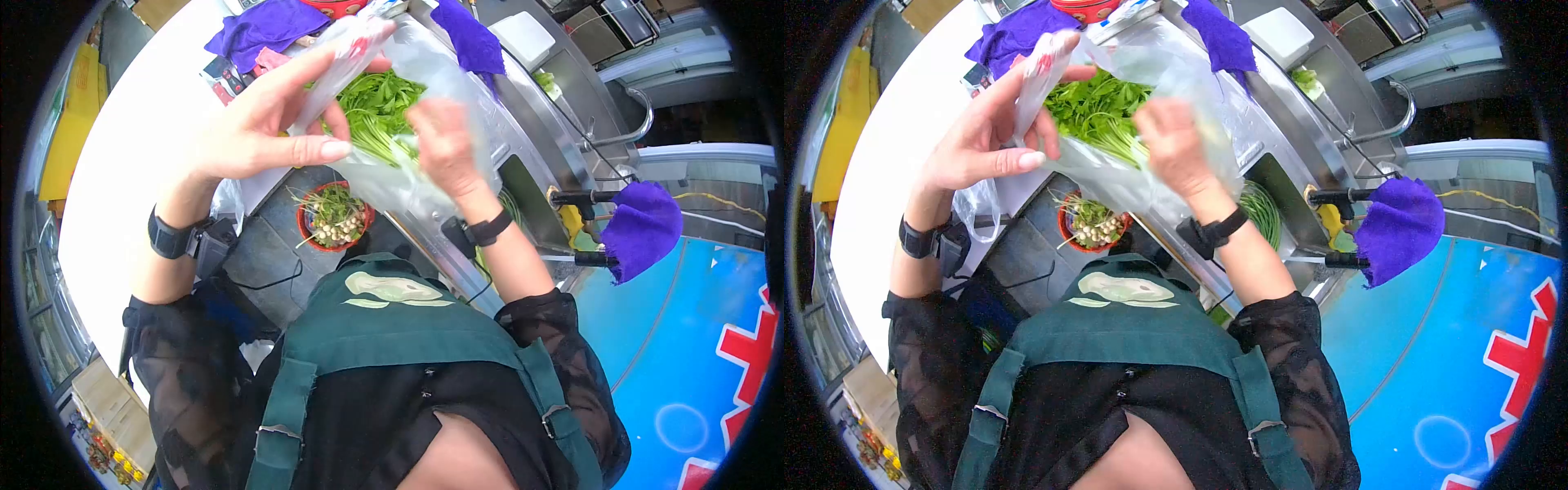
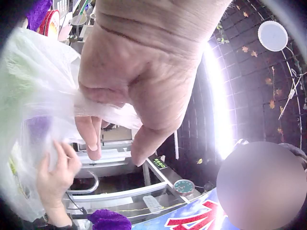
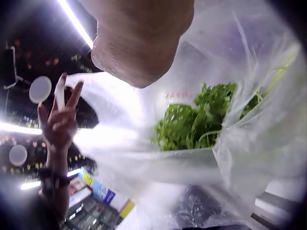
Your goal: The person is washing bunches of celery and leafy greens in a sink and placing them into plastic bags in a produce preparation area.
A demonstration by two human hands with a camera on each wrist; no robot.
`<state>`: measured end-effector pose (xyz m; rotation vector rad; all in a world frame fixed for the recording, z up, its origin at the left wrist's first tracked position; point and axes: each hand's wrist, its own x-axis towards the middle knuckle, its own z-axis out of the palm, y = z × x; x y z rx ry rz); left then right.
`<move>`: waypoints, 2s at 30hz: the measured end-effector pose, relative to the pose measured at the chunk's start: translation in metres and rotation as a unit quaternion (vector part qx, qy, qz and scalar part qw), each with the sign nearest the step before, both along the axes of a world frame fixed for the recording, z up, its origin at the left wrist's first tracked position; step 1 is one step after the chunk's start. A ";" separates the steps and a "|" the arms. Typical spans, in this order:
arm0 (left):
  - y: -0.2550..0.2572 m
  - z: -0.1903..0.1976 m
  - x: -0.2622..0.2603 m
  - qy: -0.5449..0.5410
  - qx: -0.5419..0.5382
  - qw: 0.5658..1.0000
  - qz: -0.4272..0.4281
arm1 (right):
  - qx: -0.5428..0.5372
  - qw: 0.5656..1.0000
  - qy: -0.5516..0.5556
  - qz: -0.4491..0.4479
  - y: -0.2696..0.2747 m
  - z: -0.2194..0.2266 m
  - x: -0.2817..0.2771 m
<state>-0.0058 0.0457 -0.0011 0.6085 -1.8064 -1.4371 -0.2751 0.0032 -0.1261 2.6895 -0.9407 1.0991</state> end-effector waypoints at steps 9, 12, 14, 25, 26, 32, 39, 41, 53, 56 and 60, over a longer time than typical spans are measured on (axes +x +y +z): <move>-0.015 0.003 0.000 0.000 -0.014 1.000 -0.020 | 0.006 0.861 0.334 -0.384 -0.039 -0.071 -0.081; -0.023 -0.006 -0.004 0.008 -0.029 0.999 -0.010 | -0.010 0.932 0.232 -0.279 -0.012 -0.048 -0.062; -0.028 -0.009 -0.007 0.008 -0.042 0.999 -0.010 | -0.019 0.984 0.161 0.073 -0.001 -0.048 -0.043; -0.034 -0.011 -0.005 -0.053 -0.040 0.998 -0.006 | 0.061 0.843 0.370 -0.386 -0.030 -0.035 -0.083; -0.035 -0.012 -0.006 -0.050 -0.039 0.998 -0.002 | 0.122 0.840 0.380 -0.368 -0.026 -0.016 -0.080; -0.043 -0.010 -0.021 -0.002 -0.076 0.997 -0.005 | 0.170 0.985 0.013 0.021 -0.009 0.002 0.012; -0.042 -0.006 -0.012 0.011 -0.076 0.997 0.012 | 0.476 0.819 0.194 -0.254 -0.038 -0.083 -0.040; -0.040 -0.010 -0.008 -0.012 -0.081 0.996 0.017 | 0.439 0.826 0.203 -0.291 -0.033 -0.082 -0.046; -0.043 -0.020 -0.014 -0.015 -0.043 0.999 -0.015 | 0.558 0.769 0.153 -0.271 -0.058 -0.076 -0.023; -0.043 -0.028 -0.013 -0.025 -0.039 0.999 0.004 | 0.445 0.875 0.077 -0.177 -0.063 -0.085 -0.015; -0.043 -0.029 -0.009 -0.069 -0.045 0.996 0.023 | 0.316 0.948 0.041 0.002 -0.091 -0.098 -0.005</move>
